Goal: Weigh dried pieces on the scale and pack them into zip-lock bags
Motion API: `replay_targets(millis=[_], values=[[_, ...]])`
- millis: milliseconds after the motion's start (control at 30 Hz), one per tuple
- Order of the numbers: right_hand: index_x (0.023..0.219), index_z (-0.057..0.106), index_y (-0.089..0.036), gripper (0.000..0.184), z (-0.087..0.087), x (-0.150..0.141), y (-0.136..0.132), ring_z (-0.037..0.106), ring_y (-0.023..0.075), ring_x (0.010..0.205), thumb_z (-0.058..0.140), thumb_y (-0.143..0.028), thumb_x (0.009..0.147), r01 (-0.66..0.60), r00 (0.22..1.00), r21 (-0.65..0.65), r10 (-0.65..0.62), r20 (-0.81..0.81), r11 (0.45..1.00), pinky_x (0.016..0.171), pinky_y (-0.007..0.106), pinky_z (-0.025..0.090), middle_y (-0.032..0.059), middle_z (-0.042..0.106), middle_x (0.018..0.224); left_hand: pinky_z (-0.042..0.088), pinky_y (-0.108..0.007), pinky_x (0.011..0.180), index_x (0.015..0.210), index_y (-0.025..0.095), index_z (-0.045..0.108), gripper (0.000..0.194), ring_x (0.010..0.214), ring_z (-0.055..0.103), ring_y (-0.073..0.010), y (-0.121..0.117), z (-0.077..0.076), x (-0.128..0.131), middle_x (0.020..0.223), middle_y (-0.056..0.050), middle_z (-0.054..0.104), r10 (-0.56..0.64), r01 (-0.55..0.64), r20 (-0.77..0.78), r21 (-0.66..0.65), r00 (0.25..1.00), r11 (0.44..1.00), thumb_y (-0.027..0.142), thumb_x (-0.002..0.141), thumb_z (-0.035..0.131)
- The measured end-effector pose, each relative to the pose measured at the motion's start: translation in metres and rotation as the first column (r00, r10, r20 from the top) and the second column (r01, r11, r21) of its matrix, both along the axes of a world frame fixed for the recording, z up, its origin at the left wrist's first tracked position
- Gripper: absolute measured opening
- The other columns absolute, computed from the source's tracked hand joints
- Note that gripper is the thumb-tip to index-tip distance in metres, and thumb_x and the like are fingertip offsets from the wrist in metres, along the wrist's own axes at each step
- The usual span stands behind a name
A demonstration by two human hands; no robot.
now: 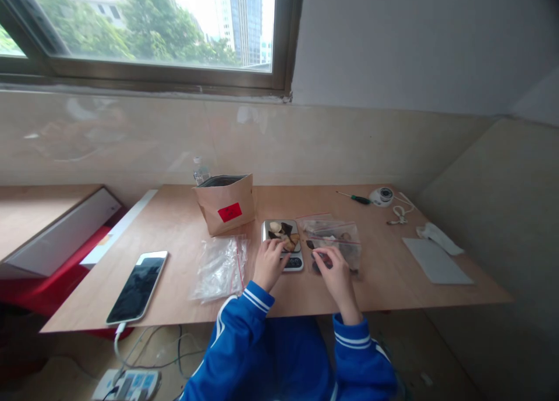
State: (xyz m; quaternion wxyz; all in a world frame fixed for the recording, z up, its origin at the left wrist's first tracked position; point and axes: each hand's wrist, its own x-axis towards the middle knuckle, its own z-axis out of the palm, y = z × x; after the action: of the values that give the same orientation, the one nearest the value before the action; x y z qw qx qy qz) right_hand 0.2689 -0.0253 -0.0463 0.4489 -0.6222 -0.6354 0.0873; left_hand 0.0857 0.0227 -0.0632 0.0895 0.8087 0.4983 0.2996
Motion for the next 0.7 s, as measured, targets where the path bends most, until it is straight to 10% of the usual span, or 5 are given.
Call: replay_targets(millis=[333,700], values=[[0.087,0.064,-0.020,0.023,-0.004,-0.012,0.005,0.058,0.0172,0.075,0.048,-0.036,0.090,-0.032,0.999,-0.017,0.033,0.040,0.999,0.072,0.030,0.048,0.0058,0.061,0.088,0.043,-0.041,0.076,0.094,0.018,0.055,0.016,0.091,0.053,-0.0283,0.010,-0.004,0.022,0.092,-0.012,0.062,0.058,-0.044,-0.217,0.068,0.975,0.997,0.029,0.083,0.055],[0.086,0.066,-0.019,0.019,-0.022,-0.042,0.043,0.056,0.0217,0.082,0.049,-0.028,0.089,0.008,0.962,-0.048,0.005,0.274,0.999,0.075,0.034,0.044,0.0067,0.058,0.085,0.042,-0.036,0.074,0.093,0.016,0.058,0.018,0.081,0.053,-0.0228,-0.006,-0.003,-0.004,0.086,-0.008,0.064,0.176,-0.177,0.028,0.044,0.984,0.983,0.023,0.089,0.042]])
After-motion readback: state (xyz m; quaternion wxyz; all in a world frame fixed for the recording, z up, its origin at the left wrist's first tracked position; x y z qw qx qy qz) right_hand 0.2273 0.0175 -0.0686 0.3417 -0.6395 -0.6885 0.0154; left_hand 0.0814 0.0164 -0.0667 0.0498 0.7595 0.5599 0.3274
